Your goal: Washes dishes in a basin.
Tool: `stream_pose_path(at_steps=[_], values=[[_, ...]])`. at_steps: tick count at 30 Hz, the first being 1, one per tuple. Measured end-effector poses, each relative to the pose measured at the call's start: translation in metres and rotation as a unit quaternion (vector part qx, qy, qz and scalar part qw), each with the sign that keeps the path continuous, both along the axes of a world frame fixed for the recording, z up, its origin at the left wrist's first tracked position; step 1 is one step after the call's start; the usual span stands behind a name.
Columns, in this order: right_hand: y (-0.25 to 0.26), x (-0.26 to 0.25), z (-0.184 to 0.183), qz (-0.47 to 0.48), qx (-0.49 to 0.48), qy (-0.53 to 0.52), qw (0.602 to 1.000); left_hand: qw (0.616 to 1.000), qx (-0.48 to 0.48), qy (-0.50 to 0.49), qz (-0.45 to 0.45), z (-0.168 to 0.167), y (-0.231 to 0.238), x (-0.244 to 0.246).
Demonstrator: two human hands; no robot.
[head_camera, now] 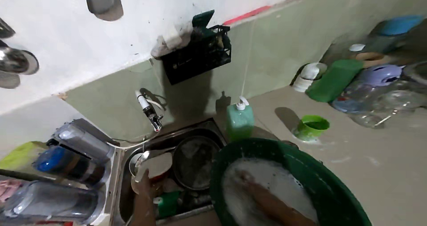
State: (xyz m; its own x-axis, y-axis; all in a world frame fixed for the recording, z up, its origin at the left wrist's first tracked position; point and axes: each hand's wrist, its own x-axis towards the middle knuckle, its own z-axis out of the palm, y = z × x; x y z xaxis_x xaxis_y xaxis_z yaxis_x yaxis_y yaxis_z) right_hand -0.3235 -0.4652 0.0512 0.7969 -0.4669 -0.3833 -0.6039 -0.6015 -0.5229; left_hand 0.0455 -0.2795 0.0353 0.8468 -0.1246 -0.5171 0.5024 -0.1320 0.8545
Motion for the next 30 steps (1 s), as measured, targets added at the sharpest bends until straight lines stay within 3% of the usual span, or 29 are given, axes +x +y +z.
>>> stream_pose_path(at_steps=[3, 6, 8, 10, 13, 16, 18, 21, 23, 26, 28, 30], values=[[-0.025, -0.029, -0.010, -0.095, -0.068, 0.020, 0.993, 0.990, -0.111, 0.015, 0.080, -0.029, -0.010, -0.007], [-0.006, -0.024, -0.013, -0.188, -0.041, 0.082, 0.978, 0.975, -0.185, 0.021, 0.122, -0.038, -0.025, -0.005], [0.022, -0.004, -0.014, -0.159, -0.024, 0.083, 0.983, 0.977, -0.176, 0.040, 0.115, -0.037, -0.035, 0.000], [0.044, 0.010, -0.009, -0.079, -0.027, 0.019, 0.996, 0.984, -0.137, 0.071, 0.087, -0.025, -0.039, -0.002], [0.037, 0.020, 0.008, -0.033, 0.029, 0.033, 0.998, 0.991, -0.065, 0.111, 0.045, 0.020, -0.018, -0.022], [0.007, 0.001, 0.013, -0.252, 0.093, -0.087, 0.959, 0.993, -0.046, 0.077, -0.070, 0.083, 0.016, -0.068], [-0.010, -0.011, 0.038, -0.324, 0.027, -0.111, 0.939, 0.988, -0.042, 0.030, -0.145, 0.141, 0.019, -0.105], [-0.027, -0.038, 0.057, -0.274, -0.174, -0.147, 0.934, 0.959, 0.020, 0.013, -0.283, 0.196, -0.007, -0.167], [-0.033, -0.049, 0.061, -0.283, -0.175, -0.199, 0.922, 0.927, 0.044, 0.058, -0.368, 0.187, -0.033, -0.206], [-0.035, -0.054, 0.059, -0.291, -0.042, -0.216, 0.931, 0.904, 0.040, 0.147, -0.400, 0.125, -0.072, -0.254], [-0.042, -0.056, 0.033, -0.225, -0.069, -0.122, 0.964, 0.924, 0.054, 0.160, -0.343, 0.081, -0.091, -0.267], [-0.037, -0.044, 0.003, -0.217, -0.127, -0.017, 0.968, 0.927, 0.107, 0.142, -0.330, 0.052, -0.101, -0.269]])
